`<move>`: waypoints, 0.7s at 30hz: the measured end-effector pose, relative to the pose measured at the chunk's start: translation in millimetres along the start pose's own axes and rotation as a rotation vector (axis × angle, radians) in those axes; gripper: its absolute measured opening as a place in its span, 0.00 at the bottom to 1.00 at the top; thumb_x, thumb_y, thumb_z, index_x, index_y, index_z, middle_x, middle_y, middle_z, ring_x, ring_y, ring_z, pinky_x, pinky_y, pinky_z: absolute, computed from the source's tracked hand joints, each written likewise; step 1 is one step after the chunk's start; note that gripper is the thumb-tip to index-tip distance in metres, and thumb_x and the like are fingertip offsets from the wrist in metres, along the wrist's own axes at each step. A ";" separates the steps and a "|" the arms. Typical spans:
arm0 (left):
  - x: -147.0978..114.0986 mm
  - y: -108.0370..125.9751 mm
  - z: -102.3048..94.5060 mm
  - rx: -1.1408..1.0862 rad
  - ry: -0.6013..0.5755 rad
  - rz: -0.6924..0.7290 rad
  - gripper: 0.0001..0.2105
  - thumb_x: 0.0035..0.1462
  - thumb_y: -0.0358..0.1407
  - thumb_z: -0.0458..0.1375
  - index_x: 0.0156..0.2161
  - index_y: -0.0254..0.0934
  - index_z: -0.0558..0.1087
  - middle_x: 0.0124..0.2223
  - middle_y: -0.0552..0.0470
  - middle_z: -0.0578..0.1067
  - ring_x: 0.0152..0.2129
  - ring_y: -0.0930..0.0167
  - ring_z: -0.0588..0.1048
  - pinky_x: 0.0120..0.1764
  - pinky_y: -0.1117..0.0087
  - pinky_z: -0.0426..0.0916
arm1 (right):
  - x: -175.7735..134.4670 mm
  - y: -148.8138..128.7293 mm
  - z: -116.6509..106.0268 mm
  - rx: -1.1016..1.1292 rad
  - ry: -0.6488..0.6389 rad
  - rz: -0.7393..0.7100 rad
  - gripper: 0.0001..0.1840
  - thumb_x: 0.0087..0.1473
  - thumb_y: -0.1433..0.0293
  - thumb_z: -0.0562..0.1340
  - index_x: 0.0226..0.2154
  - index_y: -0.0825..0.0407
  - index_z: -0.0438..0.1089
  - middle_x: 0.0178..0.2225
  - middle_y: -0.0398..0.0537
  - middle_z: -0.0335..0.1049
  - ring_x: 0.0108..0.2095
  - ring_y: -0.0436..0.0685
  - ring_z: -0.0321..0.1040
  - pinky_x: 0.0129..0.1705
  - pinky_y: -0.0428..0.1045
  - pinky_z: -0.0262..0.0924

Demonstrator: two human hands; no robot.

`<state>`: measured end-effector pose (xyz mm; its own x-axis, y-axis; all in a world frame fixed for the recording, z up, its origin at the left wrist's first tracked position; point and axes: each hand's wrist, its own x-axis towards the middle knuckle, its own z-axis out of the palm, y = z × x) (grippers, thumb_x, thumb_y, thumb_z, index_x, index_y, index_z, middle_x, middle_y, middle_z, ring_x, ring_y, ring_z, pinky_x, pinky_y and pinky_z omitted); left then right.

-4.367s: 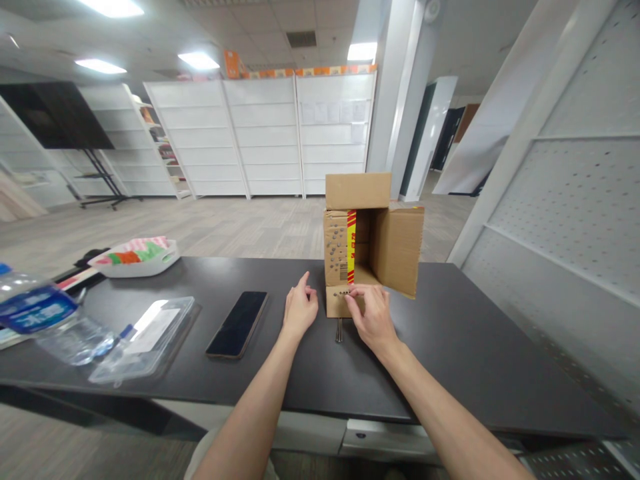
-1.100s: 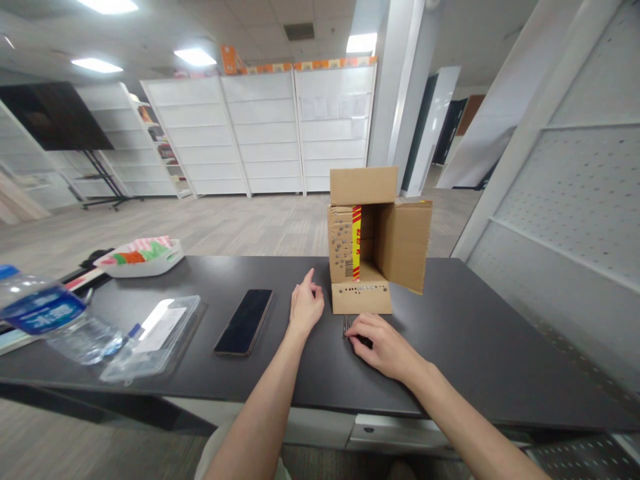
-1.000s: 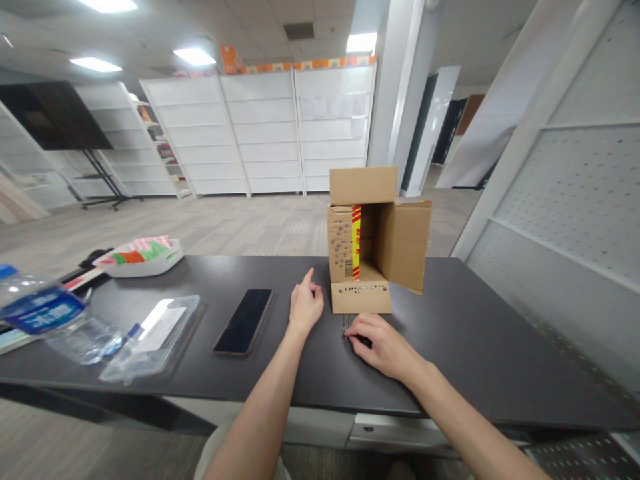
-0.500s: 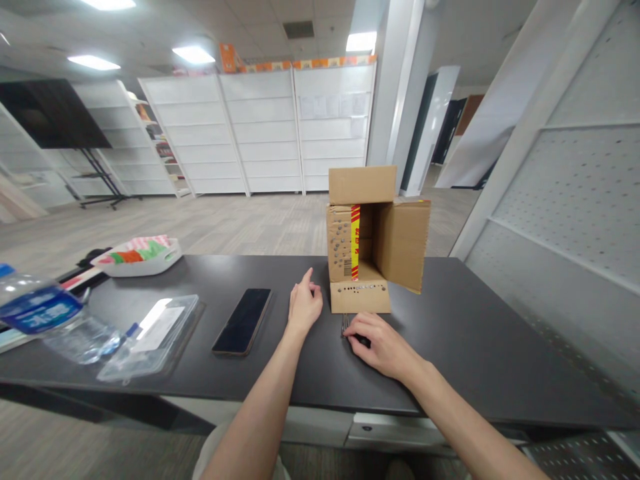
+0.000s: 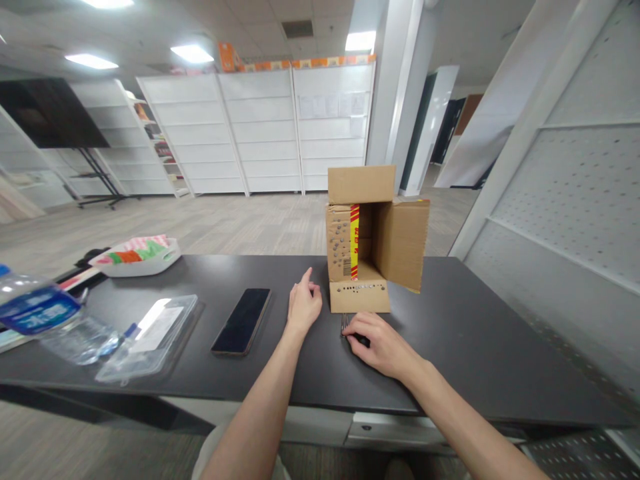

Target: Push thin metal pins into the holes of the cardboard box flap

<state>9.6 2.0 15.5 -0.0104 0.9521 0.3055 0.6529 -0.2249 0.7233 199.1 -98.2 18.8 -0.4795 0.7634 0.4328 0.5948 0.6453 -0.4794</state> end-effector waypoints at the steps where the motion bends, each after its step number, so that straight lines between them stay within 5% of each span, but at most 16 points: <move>1: -0.1 0.5 -0.3 0.001 0.000 -0.003 0.28 0.58 0.29 0.53 0.64 0.31 0.61 0.40 0.46 0.81 0.46 0.65 0.78 0.55 0.62 0.67 | 0.1 -0.4 -0.2 0.000 -0.001 0.000 0.09 0.57 0.78 0.59 0.37 0.50 0.73 0.36 0.47 0.73 0.39 0.56 0.68 0.44 0.51 0.61; 21: -0.5 -0.9 0.2 -0.010 0.007 0.005 0.27 0.58 0.29 0.53 0.64 0.32 0.61 0.39 0.47 0.81 0.45 0.66 0.77 0.54 0.63 0.67 | 1.1 -7.1 -3.2 -0.021 0.006 0.039 0.09 0.52 0.80 0.58 0.30 0.51 0.67 0.32 0.45 0.69 0.36 0.55 0.65 0.41 0.50 0.59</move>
<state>9.2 1.7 14.6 -0.0127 0.9494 0.3138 0.6452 -0.2320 0.7279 196.4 -102.1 25.1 -0.4520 0.7877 0.4187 0.6261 0.6145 -0.4800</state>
